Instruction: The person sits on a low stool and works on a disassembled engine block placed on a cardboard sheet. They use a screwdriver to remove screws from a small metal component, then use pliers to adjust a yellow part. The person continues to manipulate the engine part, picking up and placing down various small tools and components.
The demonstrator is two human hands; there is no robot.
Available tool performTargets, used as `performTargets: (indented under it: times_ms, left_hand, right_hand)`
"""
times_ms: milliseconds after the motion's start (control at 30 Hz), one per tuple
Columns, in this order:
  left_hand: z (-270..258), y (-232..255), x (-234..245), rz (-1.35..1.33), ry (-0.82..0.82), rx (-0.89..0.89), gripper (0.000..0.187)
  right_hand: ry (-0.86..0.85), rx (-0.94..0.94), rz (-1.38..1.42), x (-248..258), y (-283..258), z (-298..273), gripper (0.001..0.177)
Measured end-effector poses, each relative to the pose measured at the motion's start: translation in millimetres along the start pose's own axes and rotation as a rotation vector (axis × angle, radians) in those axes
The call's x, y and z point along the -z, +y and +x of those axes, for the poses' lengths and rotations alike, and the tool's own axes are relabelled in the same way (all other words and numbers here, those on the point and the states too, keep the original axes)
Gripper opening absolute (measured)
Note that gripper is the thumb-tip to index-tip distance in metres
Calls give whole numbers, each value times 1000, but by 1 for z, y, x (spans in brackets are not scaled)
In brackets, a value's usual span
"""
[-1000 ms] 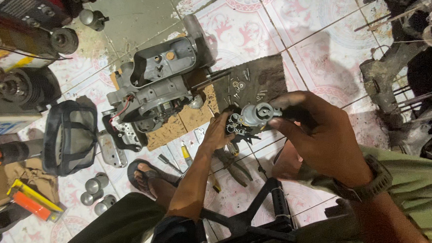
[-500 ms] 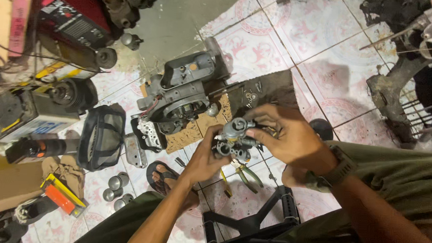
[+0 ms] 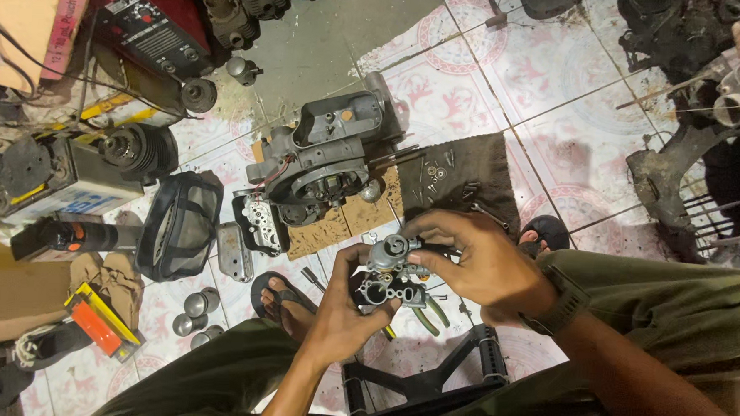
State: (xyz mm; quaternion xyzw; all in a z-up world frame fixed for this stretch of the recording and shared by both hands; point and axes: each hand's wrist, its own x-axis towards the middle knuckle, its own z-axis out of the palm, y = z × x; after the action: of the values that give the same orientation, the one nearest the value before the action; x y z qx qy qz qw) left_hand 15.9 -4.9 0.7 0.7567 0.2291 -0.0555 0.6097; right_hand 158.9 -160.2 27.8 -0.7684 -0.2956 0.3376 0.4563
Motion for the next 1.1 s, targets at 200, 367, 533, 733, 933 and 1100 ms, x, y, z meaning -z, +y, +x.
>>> performTargets:
  times_ms: [200,367,533,733,933,1100]
  left_hand:
    - [-2,4,2,-48,-13,53,65]
    - [-2,7,4,-99,-32,108,71]
    - [-2,4,5,-156,-29,86,73]
    - [-2,3,7,-54,-23,2,75]
    - [1,2,8,0,-21,-131,74]
    - [2,0,10,43,-21,-165,74]
  right_hand:
    - [9,215,28,-9,10,5,29]
    - [-40,64,-133,-7,5,2,32]
    - [-26,130,-112,-12,10,5,29]
    - [-47,71,-76,-12,4,5,28]
    - [27,358,-111,-12,1,8,18]
    - [2,440,-172,-10,3,9,19]
